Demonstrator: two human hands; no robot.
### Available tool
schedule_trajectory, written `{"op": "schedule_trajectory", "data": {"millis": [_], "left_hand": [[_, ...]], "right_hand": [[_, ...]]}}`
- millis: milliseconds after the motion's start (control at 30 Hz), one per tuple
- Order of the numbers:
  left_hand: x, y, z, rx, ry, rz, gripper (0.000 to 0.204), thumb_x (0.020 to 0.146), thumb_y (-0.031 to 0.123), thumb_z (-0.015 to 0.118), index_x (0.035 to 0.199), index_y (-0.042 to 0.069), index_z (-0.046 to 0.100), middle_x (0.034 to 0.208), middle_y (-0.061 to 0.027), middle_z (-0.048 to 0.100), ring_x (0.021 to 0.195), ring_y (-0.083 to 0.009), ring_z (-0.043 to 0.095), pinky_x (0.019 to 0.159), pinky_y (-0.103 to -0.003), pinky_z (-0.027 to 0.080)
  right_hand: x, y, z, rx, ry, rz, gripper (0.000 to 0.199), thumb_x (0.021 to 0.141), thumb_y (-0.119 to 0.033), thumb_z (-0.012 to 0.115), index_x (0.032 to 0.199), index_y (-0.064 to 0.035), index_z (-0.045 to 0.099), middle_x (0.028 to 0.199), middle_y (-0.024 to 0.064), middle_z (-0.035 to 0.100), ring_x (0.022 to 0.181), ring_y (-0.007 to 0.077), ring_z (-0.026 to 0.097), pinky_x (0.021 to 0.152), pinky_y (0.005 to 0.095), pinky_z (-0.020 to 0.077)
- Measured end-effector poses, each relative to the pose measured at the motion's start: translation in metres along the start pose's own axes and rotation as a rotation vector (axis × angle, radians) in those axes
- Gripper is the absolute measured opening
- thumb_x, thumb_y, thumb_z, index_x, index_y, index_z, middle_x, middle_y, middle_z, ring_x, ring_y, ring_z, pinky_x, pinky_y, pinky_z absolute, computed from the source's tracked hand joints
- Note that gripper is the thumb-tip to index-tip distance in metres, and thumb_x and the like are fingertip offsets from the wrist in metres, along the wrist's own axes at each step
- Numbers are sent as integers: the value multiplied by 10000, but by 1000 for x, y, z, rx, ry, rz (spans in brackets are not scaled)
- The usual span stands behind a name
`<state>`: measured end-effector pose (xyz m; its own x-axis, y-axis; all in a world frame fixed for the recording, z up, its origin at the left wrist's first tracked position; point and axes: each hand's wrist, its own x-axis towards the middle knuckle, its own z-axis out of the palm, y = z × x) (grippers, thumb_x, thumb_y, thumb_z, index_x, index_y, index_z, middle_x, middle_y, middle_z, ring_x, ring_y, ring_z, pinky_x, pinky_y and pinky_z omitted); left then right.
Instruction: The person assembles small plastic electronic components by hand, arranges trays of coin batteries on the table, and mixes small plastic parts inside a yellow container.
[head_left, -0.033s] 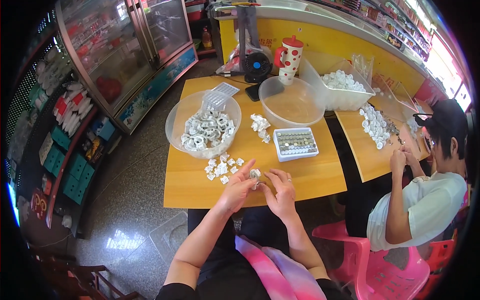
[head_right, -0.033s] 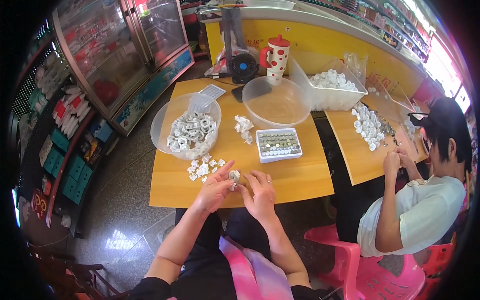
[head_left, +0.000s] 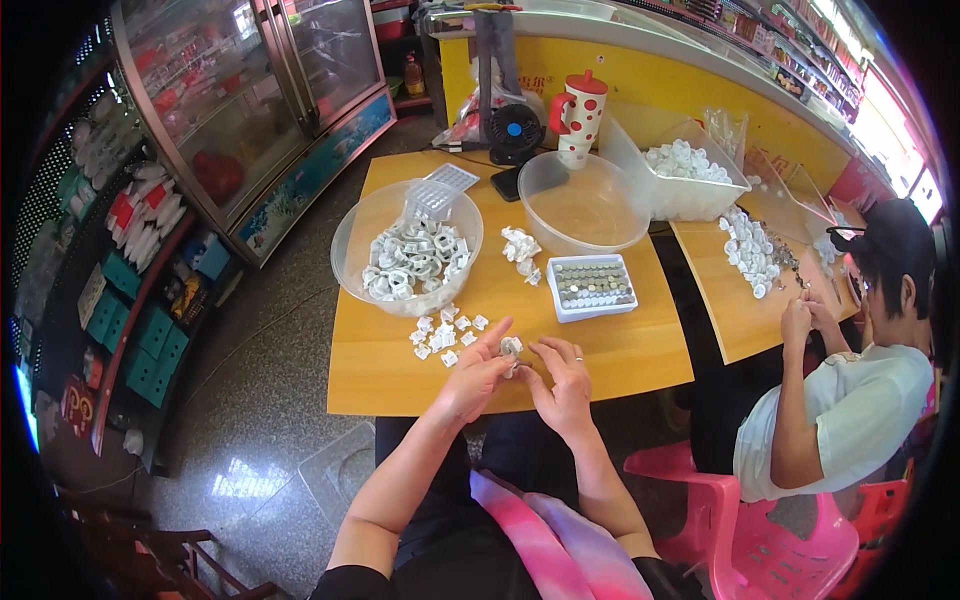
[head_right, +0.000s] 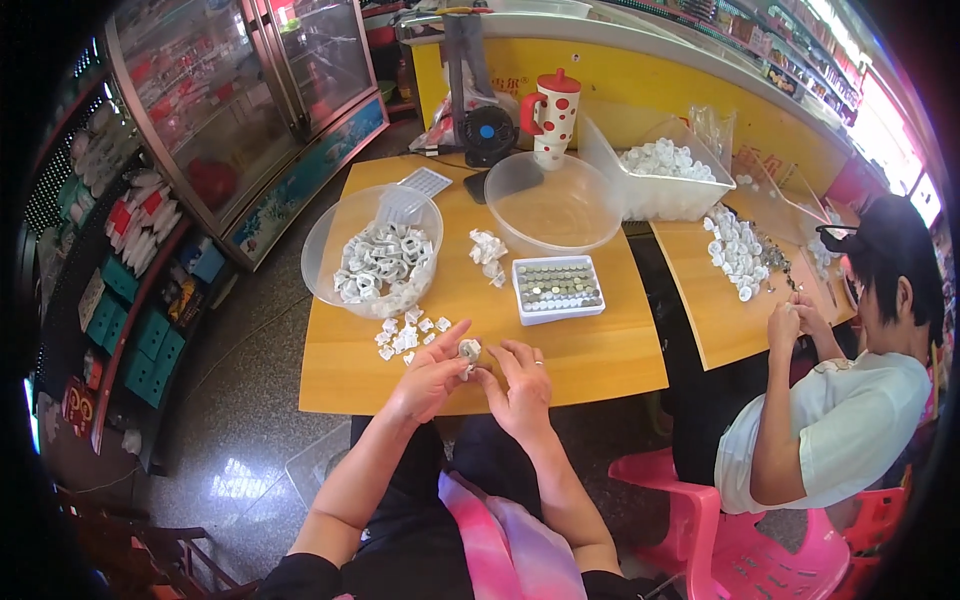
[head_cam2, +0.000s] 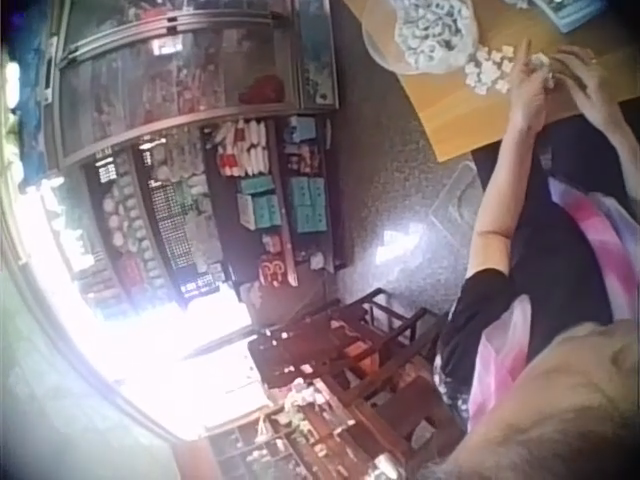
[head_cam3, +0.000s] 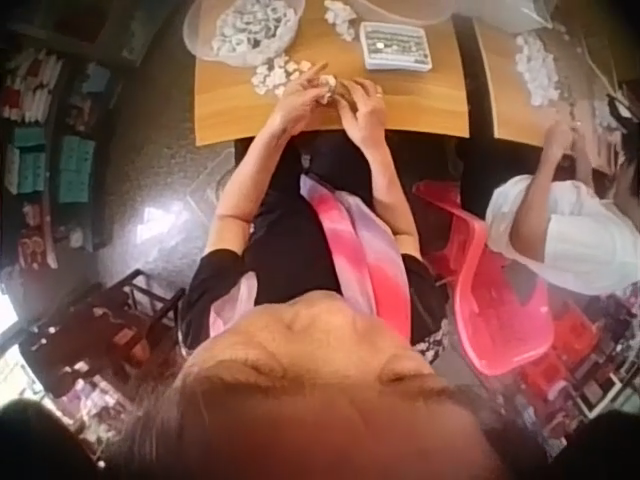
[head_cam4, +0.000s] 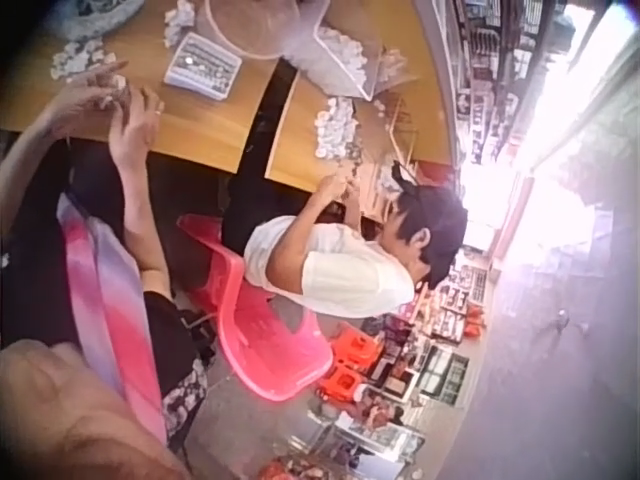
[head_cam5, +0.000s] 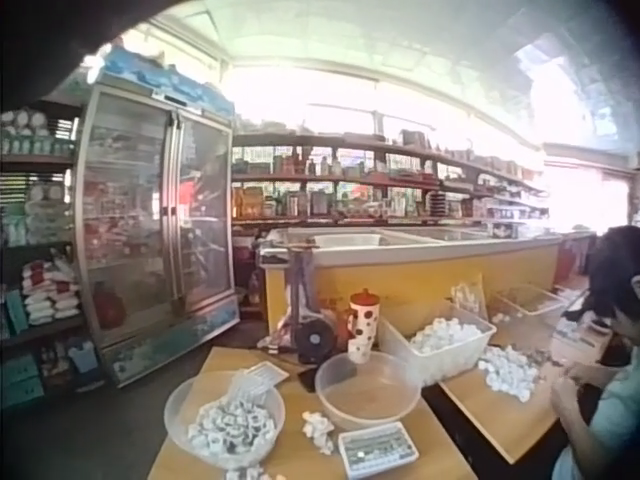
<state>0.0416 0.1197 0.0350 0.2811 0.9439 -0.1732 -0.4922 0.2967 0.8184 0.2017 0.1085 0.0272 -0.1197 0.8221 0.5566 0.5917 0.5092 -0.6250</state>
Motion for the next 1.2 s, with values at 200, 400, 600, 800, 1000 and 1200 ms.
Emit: {"op": "schedule_trajectory", "data": {"millis": [200, 400, 600, 800, 1000, 1200], "left_hand": [[-1, -4, -4, 392, -64, 84, 584, 905, 8, 485, 1455, 5, 289, 1265, -100, 516, 918, -127, 586, 785, -264, 502], [-13, 1, -9, 70, 39, 52, 340, 962, 81, 502, 1285, -21, 519, 1083, -154, 646, 937, -219, 649, 818, -293, 516], [-32, -8, -16, -253, 74, 9, 351, 990, 206, 490, 1212, -61, 541, 1098, -176, 627, 928, -249, 643, 817, -344, 520], [-51, 0, -8, -337, -15, -19, 385, 1011, 223, 418, 1217, -89, 509, 1153, -175, 598, 1036, -260, 604, 931, -386, 484], [-64, 5, -12, -203, -106, 1, 399, 957, 51, 490, 1330, -80, 444, 1252, -186, 561, 1141, -267, 572, 962, -359, 462], [-75, 4, -27, -169, -107, -40, 339, 948, 12, 495, 1275, -75, 509, 1190, -186, 604, 1060, -268, 624, 900, -314, 512]], "right_hand": [[0, 1, 0, -6, -2, 19, 295, 762, -83, 688, 1041, 0, 639, 1026, 185, 606, 931, 370, 566, 789, 410, 464], [-5, 4, -2, 76, 23, 30, 278, 763, -50, 666, 1033, 7, 630, 1021, 192, 610, 925, 376, 574, 806, 413, 458], [-19, -24, -4, 319, 33, 113, 248, 789, -26, 664, 1032, 16, 627, 1035, 129, 618, 917, 252, 604, 728, 316, 488], [-17, -48, 6, 149, -25, -108, 361, 687, 14, 723, 1037, 1, 636, 1067, 156, 614, 952, 334, 589, 820, 382, 471], [-16, -54, 4, 148, -20, -134, 303, 740, -23, 711, 1036, -19, 646, 1032, 148, 607, 917, 329, 591, 770, 379, 484], [-14, -41, -9, 331, -238, -109, 240, 775, -49, 710, 1003, -7, 652, 990, 137, 611, 891, 288, 602, 742, 347, 490]]}}
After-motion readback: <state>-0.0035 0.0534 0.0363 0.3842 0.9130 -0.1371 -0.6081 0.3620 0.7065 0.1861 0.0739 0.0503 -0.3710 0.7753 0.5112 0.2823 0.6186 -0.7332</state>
